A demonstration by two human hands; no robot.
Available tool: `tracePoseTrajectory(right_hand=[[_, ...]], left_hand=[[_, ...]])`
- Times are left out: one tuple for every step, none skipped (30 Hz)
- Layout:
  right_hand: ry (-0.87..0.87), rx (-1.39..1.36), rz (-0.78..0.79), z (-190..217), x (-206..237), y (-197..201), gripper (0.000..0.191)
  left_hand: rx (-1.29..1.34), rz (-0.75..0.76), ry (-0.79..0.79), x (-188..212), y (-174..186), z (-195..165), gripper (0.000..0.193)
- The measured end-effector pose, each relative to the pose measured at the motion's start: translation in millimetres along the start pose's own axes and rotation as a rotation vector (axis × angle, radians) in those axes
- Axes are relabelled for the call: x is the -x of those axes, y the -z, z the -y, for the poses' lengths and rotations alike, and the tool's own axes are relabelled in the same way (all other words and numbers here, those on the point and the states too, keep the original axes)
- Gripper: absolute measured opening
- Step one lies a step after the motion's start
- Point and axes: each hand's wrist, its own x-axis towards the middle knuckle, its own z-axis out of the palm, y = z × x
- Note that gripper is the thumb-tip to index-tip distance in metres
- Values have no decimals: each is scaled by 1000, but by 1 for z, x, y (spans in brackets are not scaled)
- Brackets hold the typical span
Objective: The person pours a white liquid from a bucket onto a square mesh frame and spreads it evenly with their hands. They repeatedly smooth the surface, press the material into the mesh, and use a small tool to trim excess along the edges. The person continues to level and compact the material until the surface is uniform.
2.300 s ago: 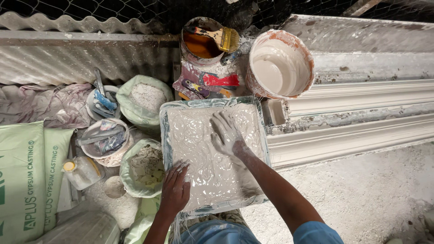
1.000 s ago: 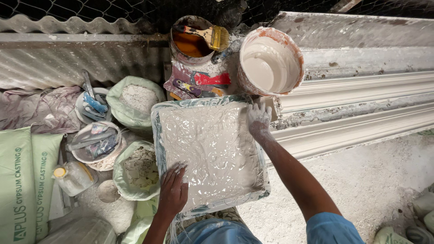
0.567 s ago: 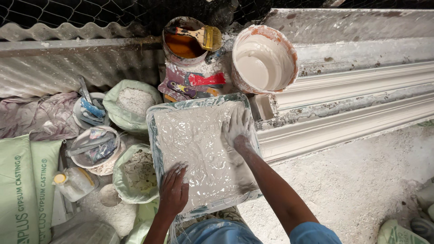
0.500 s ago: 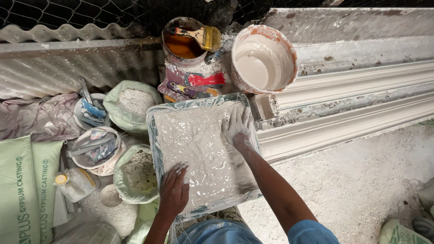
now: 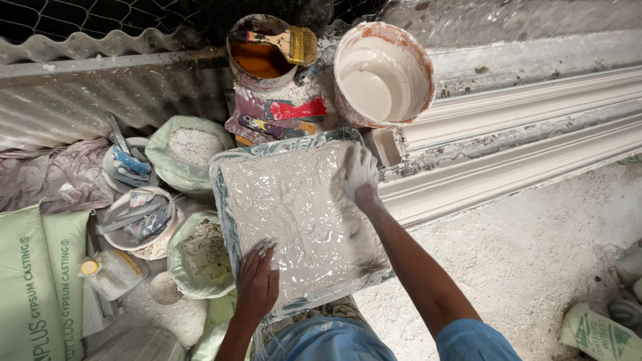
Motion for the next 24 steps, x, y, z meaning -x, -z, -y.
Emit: tracePoseTrajectory(right_hand=[[-21,-28,32,2,-11,4,98],[-43,-55,63,5,-22,8,103],[-62,-83,94,8,-30,10,108],[-49,-79,99,11,-35,11,97],[-38,-74,104,15,-36,12,86],[-27,-69,109,17,-35,11,76],[5,-51,110,19,-30,8,66],[34,-31,111,21,-22,4,58],[64,-9,110,21,-15,1,50],[141,-21,7,20,-4,-2,53],[221,-34,-94,19,13,-6,57],[300,-46,-194,18,24,-9,61],[290,-9,-176,17,31,-11,65],[281,28,-157,16,36,-13,69],[271,62,-138,17,37,-14,73],[225,48,-86,17,36,-15,75],[178,32,-36,19,33,-16,77],[133,16,12,22,28,-15,79],[133,30,-11,24,23,-14,80],[131,43,-33,29,20,-12,80],[130,56,-56,33,17,-12,81],[88,42,-8,35,16,-11,82],[47,29,40,38,16,-11,83],[5,16,89,41,18,-9,84]], left_hand=[[3,3,-1,1,0,1,46],[5,5,-2,2,-1,2,46],[-4,1,0,3,-1,3,47],[-14,0,4,4,-2,3,47],[-23,1,8,6,-2,4,47],[-20,-3,16,8,-2,5,47],[-14,-6,22,9,-2,6,47],[-5,-8,28,11,-3,7,47],[-13,-1,44,12,-4,8,48],[-21,2,59,13,-5,8,48],[-31,6,76,14,-5,9,49],[-23,4,72,14,-5,10,48],[-15,3,69,15,-5,10,48],[-7,2,68,14,-5,9,48],[-4,-6,61,13,-4,8,47],[0,-12,52,13,-3,7,47],[2,-18,42,11,-2,7,47],[-1,-15,39,9,-2,5,47],[-5,-11,38,7,0,3,47],[-8,-6,37,5,1,1,47],[-3,-8,28,3,2,-1,47],[4,-9,18,1,3,-3,48],[11,-10,9,0,4,-6,48],[15,-18,3,-1,5,-7,48]])
